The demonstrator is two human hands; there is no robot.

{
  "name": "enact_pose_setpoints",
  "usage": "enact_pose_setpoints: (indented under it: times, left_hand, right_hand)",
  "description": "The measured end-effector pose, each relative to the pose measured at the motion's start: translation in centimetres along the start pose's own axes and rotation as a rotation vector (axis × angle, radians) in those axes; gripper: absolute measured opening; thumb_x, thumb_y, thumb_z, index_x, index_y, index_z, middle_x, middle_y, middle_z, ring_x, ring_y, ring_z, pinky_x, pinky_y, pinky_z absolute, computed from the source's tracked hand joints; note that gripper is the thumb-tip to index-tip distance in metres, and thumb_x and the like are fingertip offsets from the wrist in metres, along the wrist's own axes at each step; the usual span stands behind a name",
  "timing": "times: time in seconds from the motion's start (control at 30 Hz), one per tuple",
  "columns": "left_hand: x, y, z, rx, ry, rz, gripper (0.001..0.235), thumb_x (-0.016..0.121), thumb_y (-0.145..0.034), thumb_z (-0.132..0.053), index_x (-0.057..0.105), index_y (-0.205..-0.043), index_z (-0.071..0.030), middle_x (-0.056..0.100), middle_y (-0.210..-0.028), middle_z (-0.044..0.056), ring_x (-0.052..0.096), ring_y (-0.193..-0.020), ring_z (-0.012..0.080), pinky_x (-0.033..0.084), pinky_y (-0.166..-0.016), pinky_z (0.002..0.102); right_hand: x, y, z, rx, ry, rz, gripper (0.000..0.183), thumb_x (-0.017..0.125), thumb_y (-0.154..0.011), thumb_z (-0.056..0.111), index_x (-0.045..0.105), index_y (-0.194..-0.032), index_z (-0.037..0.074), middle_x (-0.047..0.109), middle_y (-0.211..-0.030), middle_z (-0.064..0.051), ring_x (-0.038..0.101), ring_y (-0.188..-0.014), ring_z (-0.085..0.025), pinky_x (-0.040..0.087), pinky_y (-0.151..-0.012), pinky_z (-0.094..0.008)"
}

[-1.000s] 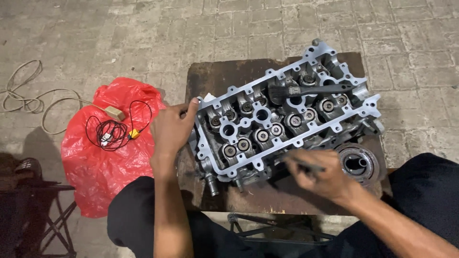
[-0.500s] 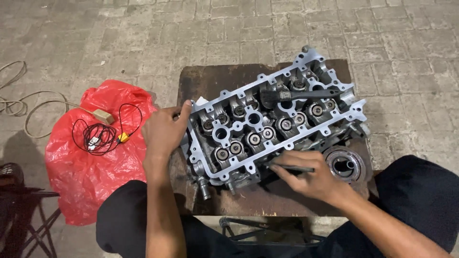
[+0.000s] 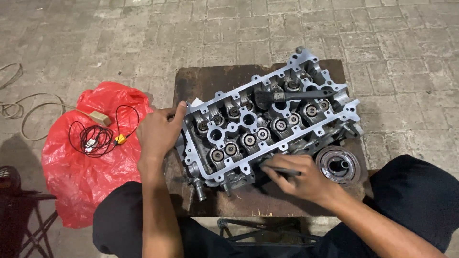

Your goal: The person scrubs the inside of a disassembled engine block with a wire brush, focusing on the valve and camshaft areas. They then use a small metal tool to scrape and clean specific parts of the engine block.

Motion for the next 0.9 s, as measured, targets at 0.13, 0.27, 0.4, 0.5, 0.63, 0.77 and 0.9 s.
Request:
enact_pose_setpoints:
  times: [0.13,0.27,0.4,0.5,0.63,0.77,0.9]
  left_hand:
    - [0.2,0.1,0.1,-0.004,-0.012,0.018,0.063,0.045,-0.097,-0.070,0.081,-0.111,-0.020,0.077,-0.104,0.019,0.066,-0.113,0.0462,0.048,-0.098,0.057]
    - [0.8,0.0,0.7,0.021,0.007,0.042,0.061,0.045,-0.098,-0.070,0.081,-0.110,-0.022,0.077,-0.104,0.018,0.065,-0.113,0.0459,0.048,-0.098,0.057]
    - [0.7,-0.2,0.9,0.028,0.030,0.024,0.059,0.046,-0.097,-0.069,0.082,-0.108,-0.024,0.078,-0.103,0.016,0.066,-0.112,0.0456,0.049,-0.097,0.056]
    - [0.1,0.4,0.2,0.010,0.031,0.033,0.059,0.046,-0.097,-0.068,0.081,-0.110,-0.023,0.078,-0.103,0.017,0.066,-0.112,0.0458,0.049,-0.098,0.056]
    - [0.4,0.0,0.4,0.002,0.026,0.026,0.058,0.046,-0.097,-0.069,0.082,-0.108,-0.024,0.078,-0.102,0.015,0.066,-0.112,0.0448,0.049,-0.099,0.055]
    - [0.2,0.2,0.2,-0.012,0.007,0.040,0.059,0.045,-0.097,-0.070,0.081,-0.110,-0.025,0.078,-0.105,0.015,0.065,-0.115,0.0436,0.048,-0.100,0.055]
    - [0.7,-0.3,0.7,0.000,0.000,0.037,0.061,0.046,-0.096,-0.072,0.081,-0.111,-0.024,0.077,-0.106,0.016,0.065,-0.115,0.0444,0.048,-0.100,0.056]
  right_hand:
    - [-0.4,1.0,-1.0,-0.066,0.166,-0.024,0.008,0.072,-0.088,0.009,0.077,-0.094,0.012,0.078,-0.077,-0.011,0.076,-0.064,-0.030,0.061,-0.052,-0.037]
    - [-0.4,2.7,-2.7,-0.049,0.191,-0.122,0.009,0.072,-0.088,0.008,0.075,-0.095,0.012,0.077,-0.078,-0.012,0.073,-0.057,-0.031,0.059,-0.048,-0.038]
    - [-1.2,3.3,-5.1,0.012,0.255,-0.190,0.007,0.073,-0.088,0.010,0.076,-0.094,0.012,0.075,-0.078,-0.010,0.072,-0.057,-0.033,0.056,-0.048,-0.039]
    - [-1.3,3.6,-6.1,0.084,0.140,-0.176,0.005,0.073,-0.087,0.010,0.077,-0.089,0.013,0.076,-0.076,-0.010,0.072,-0.057,-0.035,0.055,-0.047,-0.040]
    - [-0.7,2.7,-3.6,0.006,-0.004,-0.154,0.005,0.074,-0.084,0.009,0.076,-0.088,0.011,0.074,-0.069,-0.011,0.070,-0.051,-0.030,0.055,-0.045,-0.037]
    - [0.5,0.5,0.1,-0.101,0.187,0.000,0.010,0.070,-0.088,0.005,0.064,-0.083,0.011,0.067,-0.060,-0.010,0.067,-0.046,-0.030,0.055,-0.040,-0.037]
    - [-1.2,2.1,-3.8,-0.046,0.391,-0.107,0.004,0.067,-0.095,0.015,0.068,-0.091,0.015,0.065,-0.056,-0.002,0.064,-0.043,-0.023,0.053,-0.042,-0.031]
Point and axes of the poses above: each hand's wrist, its own y-axis away from the middle knuckle, its own x-axis out of the palm, z = x × y, the point moved 7 cm from there along -y, towards the middle knuckle
